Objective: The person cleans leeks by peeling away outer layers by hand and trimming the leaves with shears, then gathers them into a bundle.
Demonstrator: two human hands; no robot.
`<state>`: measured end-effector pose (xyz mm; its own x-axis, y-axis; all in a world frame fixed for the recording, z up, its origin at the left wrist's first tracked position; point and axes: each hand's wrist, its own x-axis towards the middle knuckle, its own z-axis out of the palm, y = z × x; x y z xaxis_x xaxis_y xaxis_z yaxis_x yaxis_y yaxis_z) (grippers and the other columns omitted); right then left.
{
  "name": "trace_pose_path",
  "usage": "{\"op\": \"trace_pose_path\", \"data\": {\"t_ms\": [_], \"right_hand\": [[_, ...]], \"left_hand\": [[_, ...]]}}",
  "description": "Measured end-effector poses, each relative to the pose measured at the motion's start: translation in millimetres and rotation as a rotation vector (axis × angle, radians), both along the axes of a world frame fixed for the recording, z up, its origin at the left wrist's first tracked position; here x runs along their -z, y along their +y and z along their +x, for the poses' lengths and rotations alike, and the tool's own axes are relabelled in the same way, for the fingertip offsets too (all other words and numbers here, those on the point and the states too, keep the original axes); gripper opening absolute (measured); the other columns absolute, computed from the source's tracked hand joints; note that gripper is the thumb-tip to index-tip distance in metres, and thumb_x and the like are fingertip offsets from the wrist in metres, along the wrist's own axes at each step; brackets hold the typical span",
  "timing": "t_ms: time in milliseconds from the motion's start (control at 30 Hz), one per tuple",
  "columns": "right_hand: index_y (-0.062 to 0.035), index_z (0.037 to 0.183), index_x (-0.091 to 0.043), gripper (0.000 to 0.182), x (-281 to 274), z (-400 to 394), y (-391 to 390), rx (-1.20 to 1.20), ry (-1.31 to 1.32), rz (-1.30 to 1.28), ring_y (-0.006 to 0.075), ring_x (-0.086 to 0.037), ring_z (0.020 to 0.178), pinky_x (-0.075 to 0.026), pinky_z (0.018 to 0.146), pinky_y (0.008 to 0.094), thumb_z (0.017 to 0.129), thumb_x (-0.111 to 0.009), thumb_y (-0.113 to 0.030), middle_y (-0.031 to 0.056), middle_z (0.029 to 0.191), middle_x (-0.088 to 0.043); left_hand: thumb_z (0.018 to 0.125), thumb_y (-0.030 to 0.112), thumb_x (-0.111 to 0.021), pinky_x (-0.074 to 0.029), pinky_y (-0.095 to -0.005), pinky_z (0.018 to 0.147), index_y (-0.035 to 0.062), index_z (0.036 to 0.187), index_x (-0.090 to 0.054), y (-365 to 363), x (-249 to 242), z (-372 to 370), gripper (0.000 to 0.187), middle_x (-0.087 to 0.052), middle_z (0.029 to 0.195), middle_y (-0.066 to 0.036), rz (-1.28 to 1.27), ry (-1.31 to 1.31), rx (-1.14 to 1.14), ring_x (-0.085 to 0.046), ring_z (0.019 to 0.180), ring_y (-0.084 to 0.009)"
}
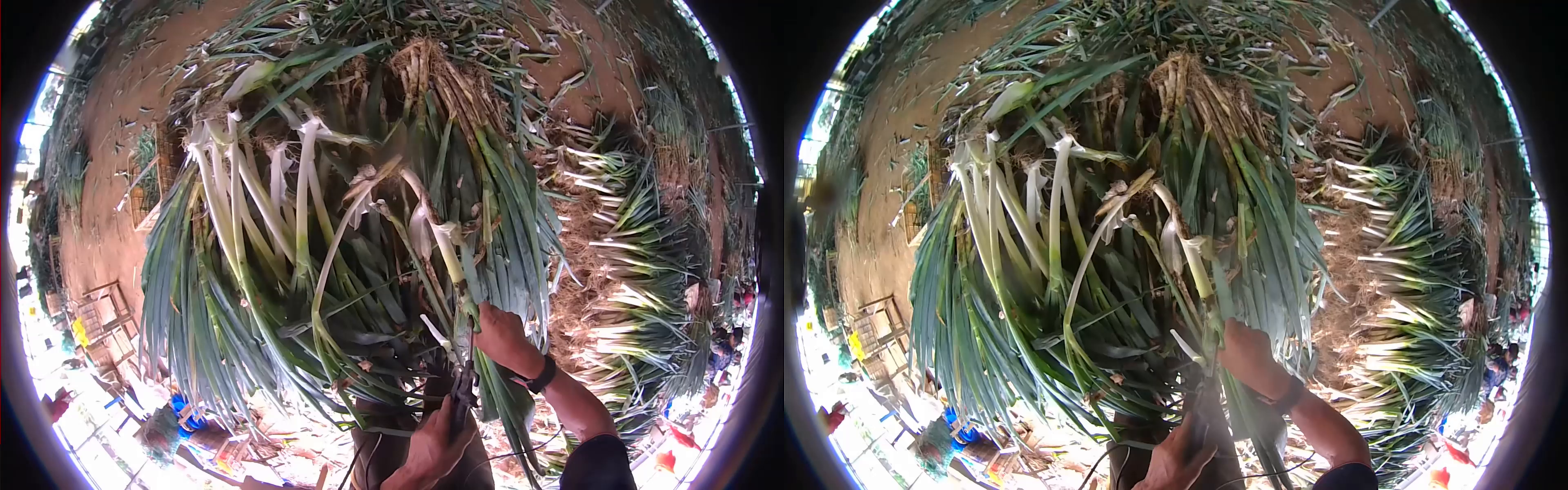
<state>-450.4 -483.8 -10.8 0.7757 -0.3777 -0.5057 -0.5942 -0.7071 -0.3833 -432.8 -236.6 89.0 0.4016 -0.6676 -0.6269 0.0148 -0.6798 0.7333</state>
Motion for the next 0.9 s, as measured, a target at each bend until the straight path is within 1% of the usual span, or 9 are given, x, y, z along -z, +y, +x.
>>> {"op": "trace_pose_path", "data": {"t_ms": [100, 200, 300, 400, 500, 667, 833, 867, 900], "right_hand": [[0.0021, 0.105, -0.055, 0.044, -6.9, 6.7, -1.2, -0.022, 0.034, -0.015, 0.0404, -0.071, 0.080, -0.057, 0.070, 0.0492, 0.079, -0.081, -0.023, 0.0209, 0.088, -0.068], [0.0026, 0.107, -0.053, 0.049, -7.0, 7.8, -4.1, -0.042, 0.058, -0.006, 0.0407, -0.070, 0.087, -0.057, 0.074, 0.0491, 0.079, -0.084, -0.023, 0.0227, 0.091, -0.067], [0.0025, 0.105, -0.055, 0.049, -6.1, 5.6, -11.9, -0.059, 0.024, 0.039, 0.0405, -0.070, 0.091, -0.057, 0.078, 0.0482, 0.078, -0.085, -0.026, 0.0227, 0.092, -0.067], [0.0028, 0.103, -0.059, 0.047, -11.3, 13.4, -22.2, -0.033, 0.064, 0.118, 0.0416, -0.069, 0.090, -0.056, 0.079, 0.0478, 0.078, -0.086, -0.027, 0.0222, 0.092, -0.067], [0.0035, 0.104, -0.062, 0.048, -8.9, 15.1, -30.5, -0.006, 0.097, 0.234, 0.0424, -0.070, 0.090, -0.055, 0.079, 0.0465, 0.078, -0.086, -0.029, 0.0230, 0.093, -0.069], [0.0044, 0.115, -0.064, 0.056, -10.6, 18.4, -42.7, 0.101, 0.162, 0.406, 0.0382, -0.072, 0.091, -0.055, 0.081, 0.0427, 0.080, -0.086, -0.033, 0.0253, 0.098, -0.071], [0.0047, 0.126, -0.063, 0.063, -2.8, 21.6, -50.6, 0.249, 0.116, 0.674, 0.0326, -0.073, 0.093, -0.055, 0.084, 0.0410, 0.081, -0.084, -0.035, 0.0238, 0.102, -0.072], [0.0044, 0.127, -0.063, 0.063, -2.0, 23.2, -49.8, 0.289, 0.128, 0.730, 0.0315, -0.072, 0.093, -0.055, 0.084, 0.0403, 0.081, -0.084, -0.034, 0.0234, 0.102, -0.072], [0.0041, 0.128, -0.063, 0.063, -2.3, 24.9, -49.1, 0.329, 0.141, 0.783, 0.0305, -0.072, 0.093, -0.055, 0.084, 0.0397, 0.081, -0.084, -0.033, 0.0229, 0.102, -0.072]], "left_hand": [[0.092, 0.043, -0.073, -0.056, -0.0505, 0.079, -0.0052, 0.155, -0.035, -15.2, 0.7, 13.1, 0.087, -0.067, 0.109, -0.028, 0.080, 0.113, -0.034, -0.070, 0.091, -0.0463], [0.086, 0.017, -0.076, -0.056, -0.0447, 0.084, 0.0003, 0.150, -0.044, -30.1, 24.1, 30.8, 0.073, -0.068, 0.111, -0.024, 0.007, 0.083, -0.127, -0.070, 0.100, -0.0439], [0.093, 0.041, -0.071, -0.055, -0.0525, 0.078, -0.0047, 0.151, -0.039, -55.5, 62.4, 63.8, 0.080, -0.068, 0.102, -0.030, -0.087, -0.017, -0.121, -0.069, 0.092, -0.0489], [0.094, 0.041, -0.068, -0.054, -0.0557, 0.078, -0.0044, 0.127, -0.051, -95.2, 79.6, 114.1, 0.059, -0.068, 0.100, -0.031, 0.004, -0.016, -0.090, -0.068, 0.090, -0.0496], [0.093, 0.038, -0.065, -0.053, -0.0568, 0.080, -0.0042, 0.118, -0.052, -132.8, 90.6, 162.8, 0.051, -0.069, 0.098, -0.032, 0.037, -0.031, -0.086, -0.068, 0.093, -0.0509], [0.091, 0.038, -0.063, -0.054, -0.0528, 0.079, -0.0031, 0.116, -0.060, -172.7, 135.1, 213.7, 0.048, -0.070, 0.088, -0.028, 0.182, -0.160, -0.091, -0.071, 0.092, -0.0461], [0.091, 0.038, -0.063, -0.054, -0.0510, 0.079, -0.0032, 0.115, -0.059, -157.7, 121.7, 223.7, 0.048, -0.071, 0.086, -0.026, 0.218, -0.193, -0.078, -0.073, 0.087, -0.0424], [0.091, 0.039, -0.064, -0.054, -0.0500, 0.077, -0.0020, 0.119, -0.059, -145.3, 114.0, 217.9, 0.050, -0.070, 0.083, -0.025, 0.117, -0.082, -0.110, -0.072, 0.082, -0.0422], [0.091, 0.044, -0.064, -0.052, -0.0569, 0.082, -0.0032, 0.117, -0.056, -137.9, 98.5, 217.9, 0.055, -0.070, 0.093, -0.031, 0.098, 0.089, -0.069, -0.069, 0.092, -0.0496]]}}
